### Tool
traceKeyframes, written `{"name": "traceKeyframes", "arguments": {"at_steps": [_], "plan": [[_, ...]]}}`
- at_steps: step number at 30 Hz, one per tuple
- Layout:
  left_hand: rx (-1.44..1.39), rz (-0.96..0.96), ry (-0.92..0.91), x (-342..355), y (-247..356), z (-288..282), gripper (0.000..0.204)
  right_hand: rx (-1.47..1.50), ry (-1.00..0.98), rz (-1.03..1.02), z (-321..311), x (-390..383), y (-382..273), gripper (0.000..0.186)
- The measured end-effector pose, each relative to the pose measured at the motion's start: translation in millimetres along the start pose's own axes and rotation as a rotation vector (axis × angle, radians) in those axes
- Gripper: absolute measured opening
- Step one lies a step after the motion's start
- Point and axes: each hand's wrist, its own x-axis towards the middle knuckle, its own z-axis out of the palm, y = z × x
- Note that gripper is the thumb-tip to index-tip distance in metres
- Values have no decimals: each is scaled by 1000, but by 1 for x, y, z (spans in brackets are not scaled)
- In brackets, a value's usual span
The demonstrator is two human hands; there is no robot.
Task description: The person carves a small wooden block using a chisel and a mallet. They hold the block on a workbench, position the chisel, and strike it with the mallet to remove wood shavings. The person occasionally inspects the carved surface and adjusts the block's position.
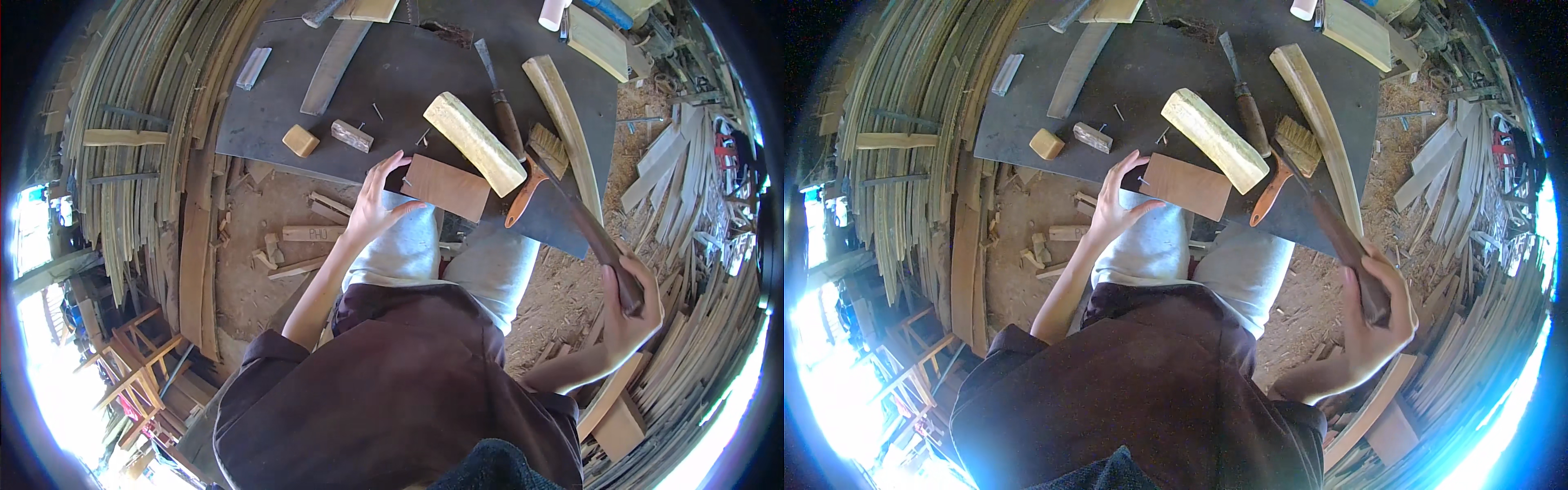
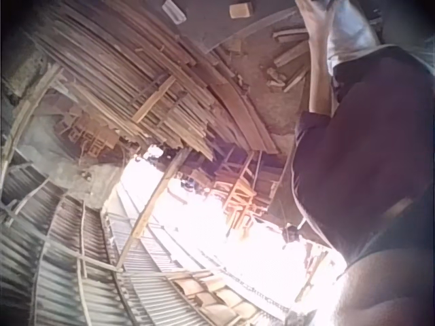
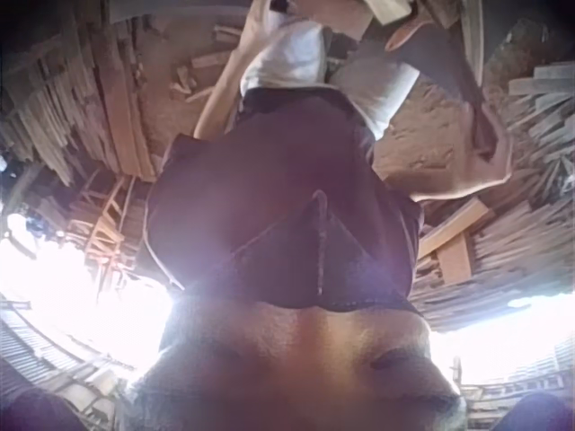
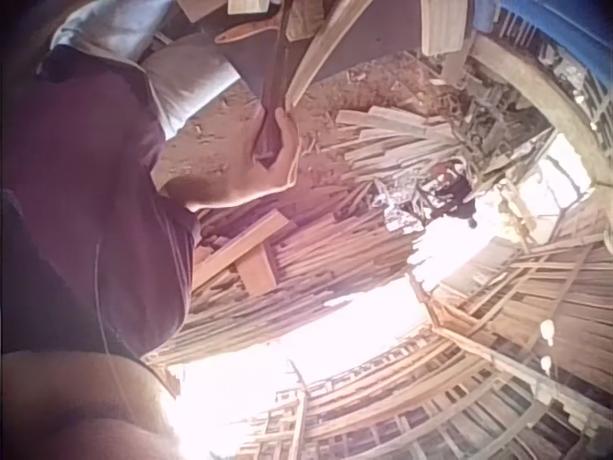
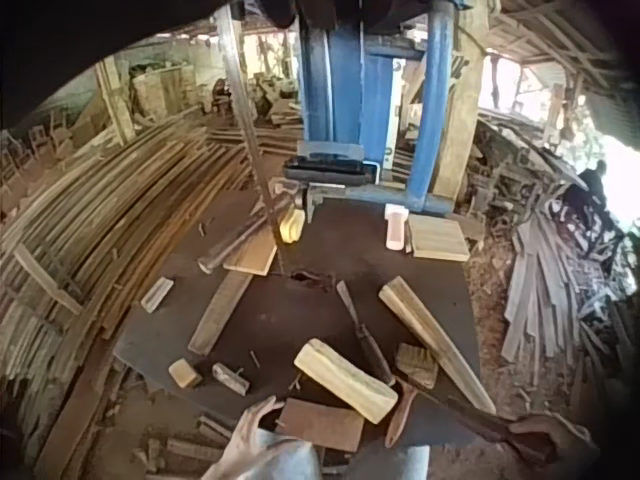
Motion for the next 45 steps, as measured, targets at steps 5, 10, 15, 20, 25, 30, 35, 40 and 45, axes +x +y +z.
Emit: {"name": "traceKeyframes", "arguments": {"at_steps": [5,10,15,20,25,30,35,40,45], "plan": [[-13,-4,42,1,1,4,91,170,186,-251,-3,-1,-9,29],[6,18,62,1,-2,5,90,619,415,-535,21,16,-17,24],[-1,15,61,2,-2,6,91,1053,124,-550,77,44,-60,20],[30,18,68,2,-1,3,94,1207,-18,-482,130,50,-90,19],[-18,-34,44,-2,-2,4,96,1230,4,-453,143,55,-104,16],[-60,21,91,3,13,-2,96,1162,51,-435,144,64,-90,14],[14,122,163,8,47,2,72,1191,29,-402,145,62,-80,17],[29,178,112,18,47,19,35,1276,91,-296,142,66,-62,13],[54,201,81,23,55,18,27,1355,313,-40,121,74,-44,27]]}}
